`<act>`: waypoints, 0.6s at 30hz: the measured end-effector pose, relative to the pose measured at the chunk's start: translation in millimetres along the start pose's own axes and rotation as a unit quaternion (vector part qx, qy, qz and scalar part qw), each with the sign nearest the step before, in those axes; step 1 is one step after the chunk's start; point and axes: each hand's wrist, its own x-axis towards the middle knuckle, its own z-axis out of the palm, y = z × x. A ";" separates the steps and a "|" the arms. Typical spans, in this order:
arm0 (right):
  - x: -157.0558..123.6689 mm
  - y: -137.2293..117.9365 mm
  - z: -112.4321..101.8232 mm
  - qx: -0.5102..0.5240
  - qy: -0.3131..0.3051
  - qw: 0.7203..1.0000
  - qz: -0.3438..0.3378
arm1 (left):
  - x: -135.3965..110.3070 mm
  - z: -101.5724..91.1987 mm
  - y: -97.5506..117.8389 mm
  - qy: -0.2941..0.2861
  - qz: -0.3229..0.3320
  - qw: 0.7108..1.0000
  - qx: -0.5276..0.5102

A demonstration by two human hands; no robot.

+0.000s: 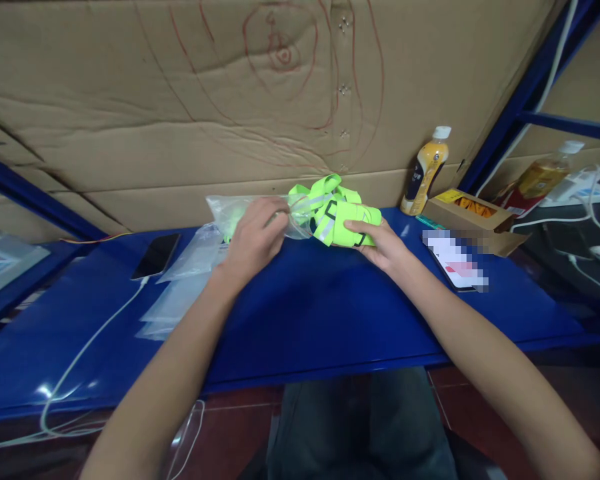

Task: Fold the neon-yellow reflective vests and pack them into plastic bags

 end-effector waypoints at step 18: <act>-3.2 3.2 3.1 -0.059 -0.022 0.998 -0.028 | -6.0 28.6 15.4 -0.031 -0.094 0.992 -0.081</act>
